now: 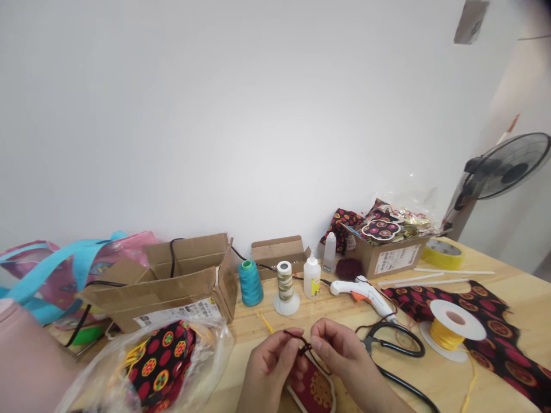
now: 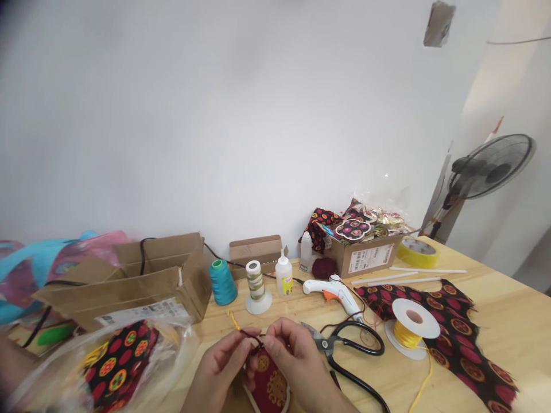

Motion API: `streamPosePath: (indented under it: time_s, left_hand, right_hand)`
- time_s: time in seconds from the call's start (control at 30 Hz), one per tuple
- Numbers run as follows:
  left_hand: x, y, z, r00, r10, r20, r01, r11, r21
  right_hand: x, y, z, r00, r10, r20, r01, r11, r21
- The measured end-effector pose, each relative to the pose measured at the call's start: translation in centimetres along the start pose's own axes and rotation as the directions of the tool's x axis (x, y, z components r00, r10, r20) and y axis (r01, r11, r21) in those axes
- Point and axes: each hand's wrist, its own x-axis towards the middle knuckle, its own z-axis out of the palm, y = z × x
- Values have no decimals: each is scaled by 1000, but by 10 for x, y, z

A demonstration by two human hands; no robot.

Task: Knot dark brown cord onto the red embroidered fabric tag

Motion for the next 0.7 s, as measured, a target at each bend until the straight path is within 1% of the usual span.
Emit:
streamPosePath:
  time_s: [0.07, 0.17, 0.27, 0.33, 0.43, 0.53, 0.63, 0.7]
  left_hand:
    - [0, 1, 0, 1000, 6, -11, -6, 1000, 9]
    - [0, 3, -2, 999, 47, -21, -45, 996, 75]
    - [0, 6, -4, 997, 66, -25, -63, 993, 103]
    - [0, 6, -3, 999, 54, -6, -53, 994, 94]
    - [1, 1, -2, 999, 5, 38, -8, 997, 76]
    - [4, -5, -2, 1000, -9, 21, 8, 997, 74]
    - [8, -8, -4, 1000, 19, -16, -18, 998, 66]
    - [10, -7, -5, 999, 38, -39, -37, 999, 39]
  right_hand:
    - [-1, 1, 0, 1000, -9, -1, 9, 999, -36]
    - [0, 4, 0, 1000, -13, -2, 13, 995, -101]
    - [1, 3, -1, 1000, -13, 28, 18, 985, -170]
    - [2, 0, -2, 999, -11, 39, 19, 982, -187]
    - [2, -5, 0, 997, -7, 75, 20, 985, -174]
    - [4, -6, 2, 994, -10, 108, 31, 980, -195]
    - [6, -7, -1, 993, 2, 118, 34, 954, -298]
    - [2, -13, -12, 996, -14, 83, 48, 904, -425]
